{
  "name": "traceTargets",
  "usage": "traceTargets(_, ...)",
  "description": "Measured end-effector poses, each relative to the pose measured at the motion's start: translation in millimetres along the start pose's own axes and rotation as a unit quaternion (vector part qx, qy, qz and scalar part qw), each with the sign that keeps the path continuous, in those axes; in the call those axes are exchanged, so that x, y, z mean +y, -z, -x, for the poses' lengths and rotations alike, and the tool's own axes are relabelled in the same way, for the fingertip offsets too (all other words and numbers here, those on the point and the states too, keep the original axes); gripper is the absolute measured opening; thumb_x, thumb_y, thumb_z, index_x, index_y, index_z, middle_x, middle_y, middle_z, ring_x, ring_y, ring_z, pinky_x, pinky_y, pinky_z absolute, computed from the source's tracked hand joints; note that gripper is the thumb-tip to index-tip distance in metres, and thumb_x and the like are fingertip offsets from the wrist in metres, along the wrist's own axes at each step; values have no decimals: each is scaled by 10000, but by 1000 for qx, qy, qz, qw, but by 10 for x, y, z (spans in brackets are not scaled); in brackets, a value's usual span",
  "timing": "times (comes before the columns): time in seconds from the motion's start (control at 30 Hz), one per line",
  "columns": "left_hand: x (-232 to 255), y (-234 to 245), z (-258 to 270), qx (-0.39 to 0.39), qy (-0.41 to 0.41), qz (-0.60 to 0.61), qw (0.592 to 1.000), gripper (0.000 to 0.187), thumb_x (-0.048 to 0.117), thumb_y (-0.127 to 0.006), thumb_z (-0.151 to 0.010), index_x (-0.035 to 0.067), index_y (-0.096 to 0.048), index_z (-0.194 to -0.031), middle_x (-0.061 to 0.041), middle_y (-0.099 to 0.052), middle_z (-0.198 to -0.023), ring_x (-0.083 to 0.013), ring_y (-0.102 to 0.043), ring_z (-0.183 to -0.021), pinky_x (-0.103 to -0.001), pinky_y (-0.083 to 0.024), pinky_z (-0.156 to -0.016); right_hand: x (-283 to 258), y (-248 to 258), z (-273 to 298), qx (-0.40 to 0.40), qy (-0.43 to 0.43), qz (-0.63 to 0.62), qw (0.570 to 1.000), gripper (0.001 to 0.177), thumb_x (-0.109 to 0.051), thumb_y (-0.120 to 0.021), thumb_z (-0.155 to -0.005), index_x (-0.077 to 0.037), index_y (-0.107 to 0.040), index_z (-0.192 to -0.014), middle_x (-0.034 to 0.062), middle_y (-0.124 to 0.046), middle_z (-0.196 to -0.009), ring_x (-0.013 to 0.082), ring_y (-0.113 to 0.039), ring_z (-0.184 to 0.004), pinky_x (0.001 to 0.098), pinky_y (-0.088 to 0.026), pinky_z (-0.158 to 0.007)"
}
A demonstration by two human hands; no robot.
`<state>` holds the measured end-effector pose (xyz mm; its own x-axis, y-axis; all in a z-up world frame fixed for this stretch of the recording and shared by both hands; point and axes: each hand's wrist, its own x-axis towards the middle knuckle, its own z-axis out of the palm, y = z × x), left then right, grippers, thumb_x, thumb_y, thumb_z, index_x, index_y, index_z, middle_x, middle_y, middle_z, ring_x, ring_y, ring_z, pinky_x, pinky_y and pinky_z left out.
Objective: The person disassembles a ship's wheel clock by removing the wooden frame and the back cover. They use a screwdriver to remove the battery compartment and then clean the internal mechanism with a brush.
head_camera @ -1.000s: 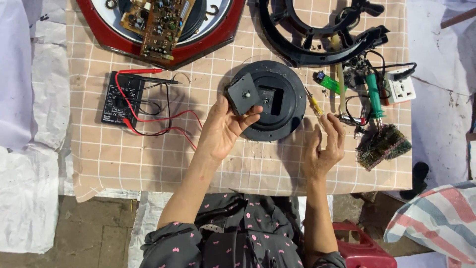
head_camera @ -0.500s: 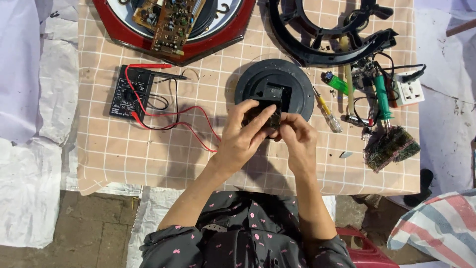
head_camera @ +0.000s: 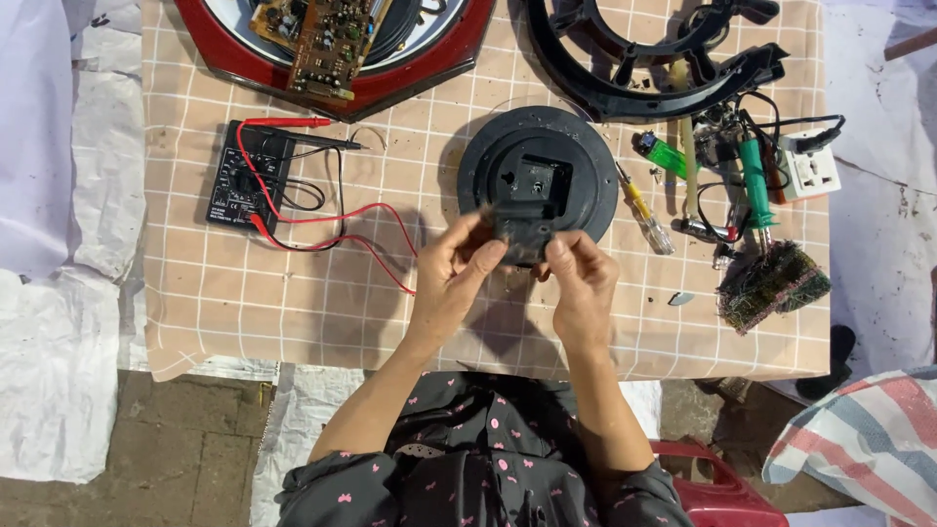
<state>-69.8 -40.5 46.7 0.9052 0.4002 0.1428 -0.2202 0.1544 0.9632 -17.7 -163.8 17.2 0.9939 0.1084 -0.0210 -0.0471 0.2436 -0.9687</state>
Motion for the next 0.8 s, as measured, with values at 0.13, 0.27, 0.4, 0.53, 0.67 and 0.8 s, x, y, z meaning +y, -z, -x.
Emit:
traceTargets(0.13,-75,38,87,35,83,58,994,271,106,-622,-794,-18,-576,-1031,-166,-600,-814,-163,-588,-661,-294,-561,-547,-48,83,99,-45,53,178,982,130,-159,-604,-808,-38,-634,-771,65,-558,-588,118,-518,-534,247,-443,-524)
traceTargets(0.27,52,213,-7,110,64,-66,990,228,120,-578,-810,25,-559,-1016,-160,-594,-749,-172,-598,-563,-278,-533,-482,54,353,39,0,145,324,935,64,-143,-599,-795,-119,-658,-803,28,-624,-642,165,-567,-534,269,-449,-592)
traceTargets(0.4,-261,539,-386,158,-45,-224,961,310,157,-538,-861,15,-498,-1134,-188,-600,-735,-160,-564,-494,-256,-477,-432,-38,533,-31,43,199,359,911,135,-153,-541,-886,-50,-629,-883,87,-616,-677,198,-568,-573,297,-440,-619)
traceTargets(0.53,-404,638,-779,147,-96,-371,912,289,27,-524,-865,-11,-480,-1147,-230,-598,-861,-320,-595,-676,-362,-508,-578,40,571,-32,69,223,349,908,122,-103,-538,-880,-36,-627,-930,88,-625,-736,148,-470,-519,245,-362,-478)
traceTargets(0.67,-599,669,-1001,151,-104,-439,880,243,60,-586,-830,-30,-550,-1053,-256,-586,-910,-421,-590,-806,-435,-507,-678,3,551,-47,43,248,371,894,114,-71,-555,-855,-28,-607,-947,124,-612,-869,251,-581,-702,295,-451,-561)
traceTargets(0.8,-741,753,-1032,156,-153,-516,828,236,142,-619,-803,71,-572,-1023,-140,-564,-893,-389,-598,-722,-455,-511,-600,-61,483,-62,37,242,377,893,144,-72,-543,-867,-22,-586,-995,150,-561,-940,243,-577,-622,311,-440,-504)
